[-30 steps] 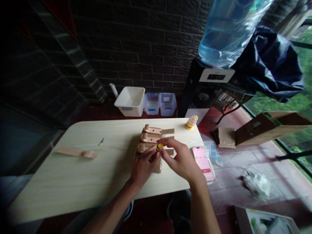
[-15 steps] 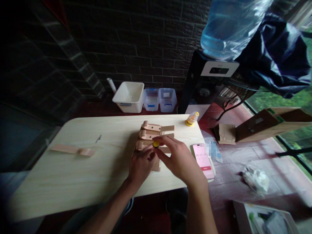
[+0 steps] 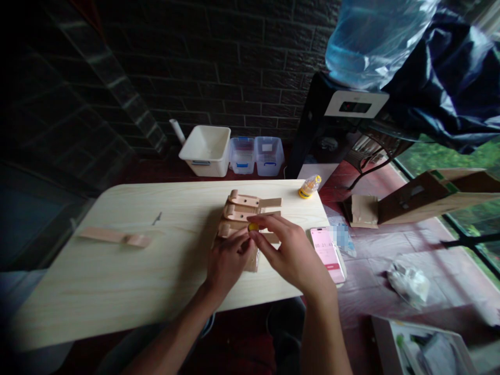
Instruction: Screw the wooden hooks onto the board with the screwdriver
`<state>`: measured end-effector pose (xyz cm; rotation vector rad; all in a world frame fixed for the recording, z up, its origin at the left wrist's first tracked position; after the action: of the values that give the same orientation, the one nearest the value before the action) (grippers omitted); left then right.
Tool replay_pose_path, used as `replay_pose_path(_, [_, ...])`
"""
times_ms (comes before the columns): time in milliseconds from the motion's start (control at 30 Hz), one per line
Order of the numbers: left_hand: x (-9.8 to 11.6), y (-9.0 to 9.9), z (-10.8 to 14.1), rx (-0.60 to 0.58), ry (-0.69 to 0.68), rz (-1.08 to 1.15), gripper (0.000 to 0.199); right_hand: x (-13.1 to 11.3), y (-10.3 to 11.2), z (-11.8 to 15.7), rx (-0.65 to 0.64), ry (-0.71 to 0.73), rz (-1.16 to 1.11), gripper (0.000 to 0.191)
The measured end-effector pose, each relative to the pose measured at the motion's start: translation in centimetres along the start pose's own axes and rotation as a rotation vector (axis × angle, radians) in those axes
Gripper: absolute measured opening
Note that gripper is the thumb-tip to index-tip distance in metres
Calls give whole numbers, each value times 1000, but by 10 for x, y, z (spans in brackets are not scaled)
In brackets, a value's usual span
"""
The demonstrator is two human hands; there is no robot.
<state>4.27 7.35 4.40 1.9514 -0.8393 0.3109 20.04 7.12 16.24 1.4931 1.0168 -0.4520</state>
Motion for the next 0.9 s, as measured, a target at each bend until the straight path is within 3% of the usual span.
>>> replay_pose_path(533, [0,1,0,-38,27,37,15,-6,1,-3,59,11,30,12])
replay_pose_path(900, [-2,-1,2,-6,32,8,19,-5,6,2,49,-21,97,22])
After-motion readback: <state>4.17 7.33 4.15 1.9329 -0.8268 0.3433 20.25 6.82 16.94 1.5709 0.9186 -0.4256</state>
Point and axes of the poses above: each hand's wrist, its own z-axis away from the middle knuckle, its own y-axis out of the back of the hand, x = y × z, the point moved 7 cm from there along -z, towards the middle knuckle, and after that the axes turned 2 degrees about -z, right-handed, at the moved point
